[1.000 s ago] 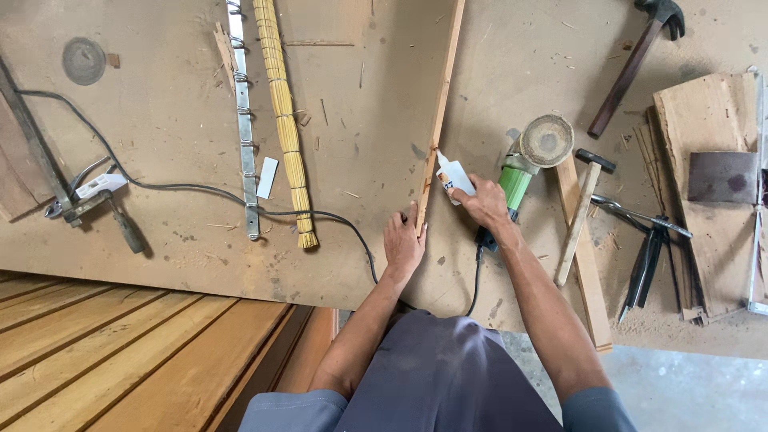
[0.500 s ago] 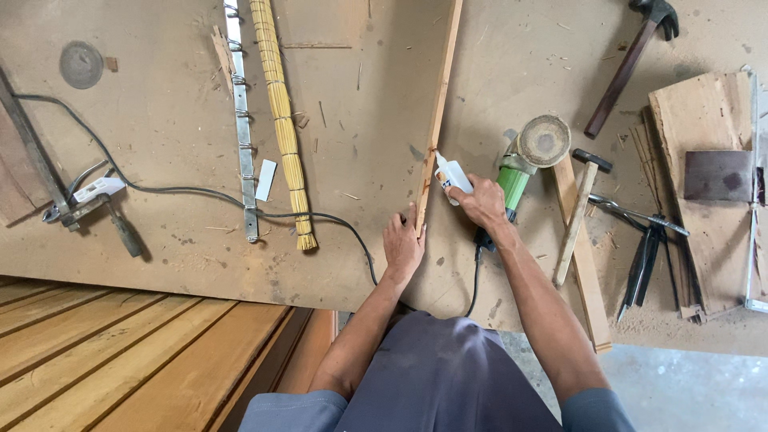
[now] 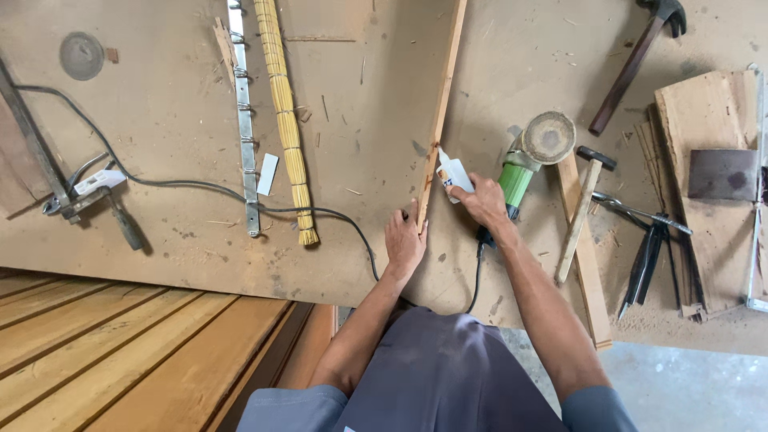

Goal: The person sands a piece of wood using a power sander, occasionally clearing dust by hand and applying glue to a narrow wooden piece.

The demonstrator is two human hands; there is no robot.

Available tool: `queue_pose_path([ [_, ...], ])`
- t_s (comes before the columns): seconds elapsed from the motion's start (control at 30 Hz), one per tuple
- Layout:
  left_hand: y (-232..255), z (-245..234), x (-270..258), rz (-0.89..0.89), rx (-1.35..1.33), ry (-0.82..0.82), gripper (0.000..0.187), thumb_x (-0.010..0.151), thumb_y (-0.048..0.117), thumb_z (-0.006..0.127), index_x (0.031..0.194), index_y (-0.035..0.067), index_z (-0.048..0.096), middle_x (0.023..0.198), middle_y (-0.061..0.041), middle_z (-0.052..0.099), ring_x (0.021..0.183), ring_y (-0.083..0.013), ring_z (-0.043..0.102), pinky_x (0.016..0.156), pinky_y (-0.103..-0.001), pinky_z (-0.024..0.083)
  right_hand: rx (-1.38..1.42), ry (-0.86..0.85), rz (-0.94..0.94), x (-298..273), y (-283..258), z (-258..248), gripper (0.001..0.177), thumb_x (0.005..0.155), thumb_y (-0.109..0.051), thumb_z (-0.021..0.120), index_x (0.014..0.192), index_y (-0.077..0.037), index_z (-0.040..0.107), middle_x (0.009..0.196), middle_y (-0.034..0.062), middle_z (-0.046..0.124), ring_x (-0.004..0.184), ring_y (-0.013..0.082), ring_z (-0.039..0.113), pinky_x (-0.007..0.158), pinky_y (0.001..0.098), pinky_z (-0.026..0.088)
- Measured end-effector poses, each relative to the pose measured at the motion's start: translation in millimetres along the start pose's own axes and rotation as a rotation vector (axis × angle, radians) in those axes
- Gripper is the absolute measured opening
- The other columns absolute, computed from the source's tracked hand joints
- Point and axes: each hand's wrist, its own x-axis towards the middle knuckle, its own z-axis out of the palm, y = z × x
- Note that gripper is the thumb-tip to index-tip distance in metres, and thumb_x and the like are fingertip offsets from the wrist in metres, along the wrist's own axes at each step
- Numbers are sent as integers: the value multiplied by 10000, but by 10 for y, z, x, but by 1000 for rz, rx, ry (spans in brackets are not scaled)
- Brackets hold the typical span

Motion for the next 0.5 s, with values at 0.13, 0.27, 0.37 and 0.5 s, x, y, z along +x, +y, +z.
queue_pose_path([
  [0.13,-121,155,8,-22,-11,52,536,1062,374,536,1529,119,479,1154,-177,562,997,-307,646,790,-414,525,125,-13,3,-45,94,136,416,742,-528,745,788,-124,663,652,113,662,771,345,686,744,499,470],
  [0.27,-49,-121,-55,-49,-215,-28,550,1099,278,484,1564,9,366,1196,-235,550,1049,-344,634,853,-425,521,407,11,10,-85,359,362,528,806,-493,813,1141,-106,680,924,158,736,912,285,711,818,419,532],
  [0.37,-44,-265,-58,-98,-374,-61,593,1099,260,483,1588,-23,302,1216,-246,549,1051,-358,637,859,-430,526,525,66,96,-377,-10,268,665,795,-426,860,1253,-41,570,1102,236,703,1091,378,659,959,500,502],
  [0.5,-163,-243,-20,-126,-496,-71,650,1093,331,458,1598,-33,269,1234,-249,543,1095,-388,627,896,-458,526,431,181,317,-536,-176,325,871,688,-483,908,1351,-173,436,1235,251,674,1248,438,602,1123,584,444],
])
